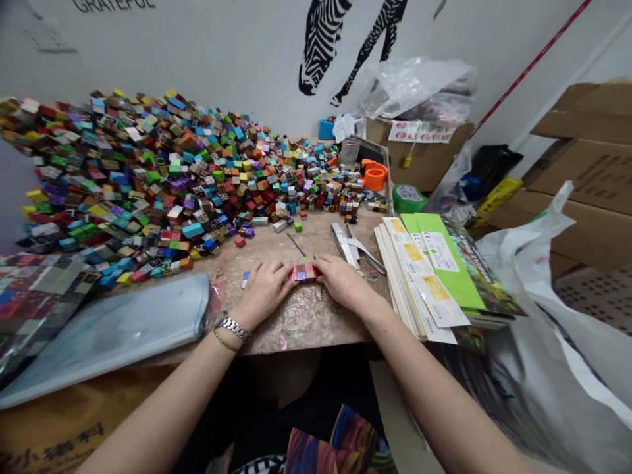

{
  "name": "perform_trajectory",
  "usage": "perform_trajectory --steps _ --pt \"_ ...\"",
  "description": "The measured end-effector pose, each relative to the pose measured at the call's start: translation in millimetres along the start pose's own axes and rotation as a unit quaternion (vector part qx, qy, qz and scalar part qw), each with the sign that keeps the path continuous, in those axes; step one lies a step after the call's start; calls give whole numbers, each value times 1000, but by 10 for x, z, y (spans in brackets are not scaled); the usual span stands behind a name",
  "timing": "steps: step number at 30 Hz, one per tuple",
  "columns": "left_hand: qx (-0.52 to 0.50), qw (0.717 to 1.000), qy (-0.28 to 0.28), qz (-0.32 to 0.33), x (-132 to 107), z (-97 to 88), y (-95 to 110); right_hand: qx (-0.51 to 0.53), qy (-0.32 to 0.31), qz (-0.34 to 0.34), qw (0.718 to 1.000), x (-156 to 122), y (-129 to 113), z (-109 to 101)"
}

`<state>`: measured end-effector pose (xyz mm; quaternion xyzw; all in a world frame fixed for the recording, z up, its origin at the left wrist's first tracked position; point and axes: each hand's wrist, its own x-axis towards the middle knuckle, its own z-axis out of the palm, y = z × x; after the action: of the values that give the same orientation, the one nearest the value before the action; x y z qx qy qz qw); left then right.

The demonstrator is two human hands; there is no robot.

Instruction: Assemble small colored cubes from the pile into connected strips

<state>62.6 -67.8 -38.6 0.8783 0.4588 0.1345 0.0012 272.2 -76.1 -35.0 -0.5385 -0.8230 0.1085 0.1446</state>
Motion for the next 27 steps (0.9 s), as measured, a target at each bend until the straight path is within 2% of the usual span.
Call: perform_trajectory --steps 15,21,27 --pt "-8 1000 -3 17 -6 13 -76 26 13 -13 999 -20 36 12" --pt "-10 1000 -10 15 13 22 -77 39 4 -10 999 6 36 -32" --pt "-26 999 -31 -10 -80 -45 -154 61 24 -10 998 -15 99 24"
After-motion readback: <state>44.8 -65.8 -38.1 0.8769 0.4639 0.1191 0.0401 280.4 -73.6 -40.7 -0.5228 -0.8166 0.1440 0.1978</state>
